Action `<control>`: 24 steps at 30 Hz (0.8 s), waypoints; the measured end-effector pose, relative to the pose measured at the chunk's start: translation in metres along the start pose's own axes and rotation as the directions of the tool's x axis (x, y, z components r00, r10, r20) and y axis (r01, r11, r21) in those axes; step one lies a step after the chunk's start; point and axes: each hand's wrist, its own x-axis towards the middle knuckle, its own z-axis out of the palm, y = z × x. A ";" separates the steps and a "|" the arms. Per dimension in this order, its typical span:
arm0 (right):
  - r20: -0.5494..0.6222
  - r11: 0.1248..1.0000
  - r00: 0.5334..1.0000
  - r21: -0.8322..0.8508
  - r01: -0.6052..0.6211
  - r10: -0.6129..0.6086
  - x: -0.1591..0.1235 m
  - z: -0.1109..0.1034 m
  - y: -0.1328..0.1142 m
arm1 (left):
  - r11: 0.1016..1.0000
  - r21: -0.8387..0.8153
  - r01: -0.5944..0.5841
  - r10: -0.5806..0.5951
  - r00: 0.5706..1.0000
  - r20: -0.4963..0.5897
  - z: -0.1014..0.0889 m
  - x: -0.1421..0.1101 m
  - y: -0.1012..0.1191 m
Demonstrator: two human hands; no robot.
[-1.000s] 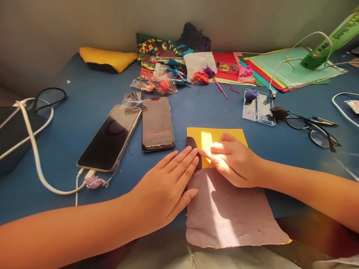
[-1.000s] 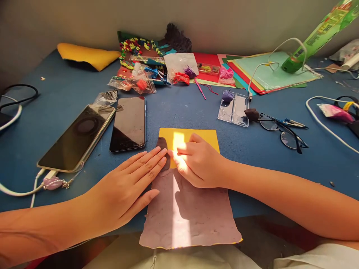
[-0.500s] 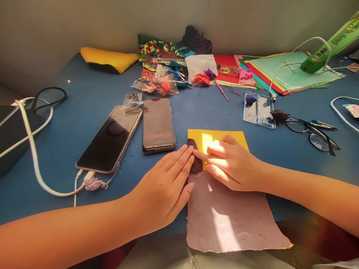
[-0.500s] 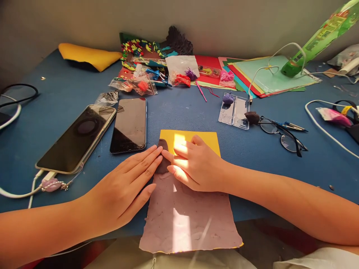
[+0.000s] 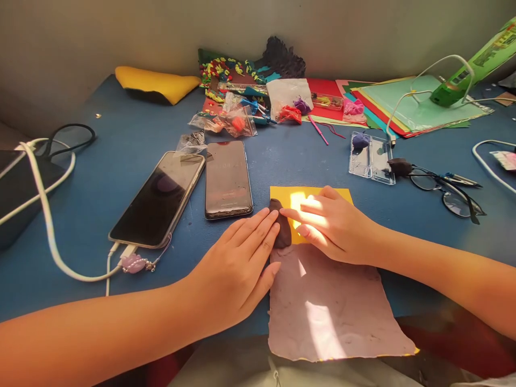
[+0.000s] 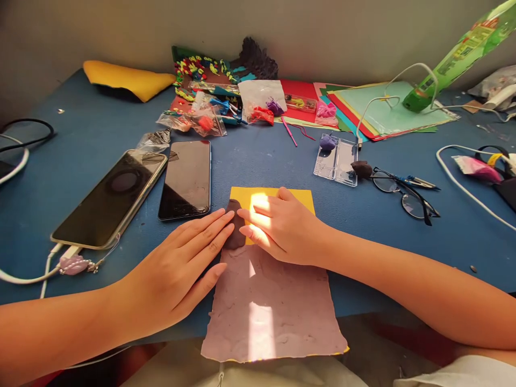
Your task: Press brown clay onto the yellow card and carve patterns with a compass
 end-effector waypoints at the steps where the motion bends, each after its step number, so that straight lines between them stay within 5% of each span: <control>1: -0.009 1.000 1.000 0.016 -0.006 0.006 0.000 0.000 0.001 | 1.000 0.000 0.007 -0.007 1.000 -0.005 0.001 0.000 0.000; 24: 0.093 0.961 0.991 0.250 -0.114 0.093 0.004 0.000 0.016 | 0.995 -0.070 0.073 -0.073 0.997 0.003 0.007 -0.001 -0.001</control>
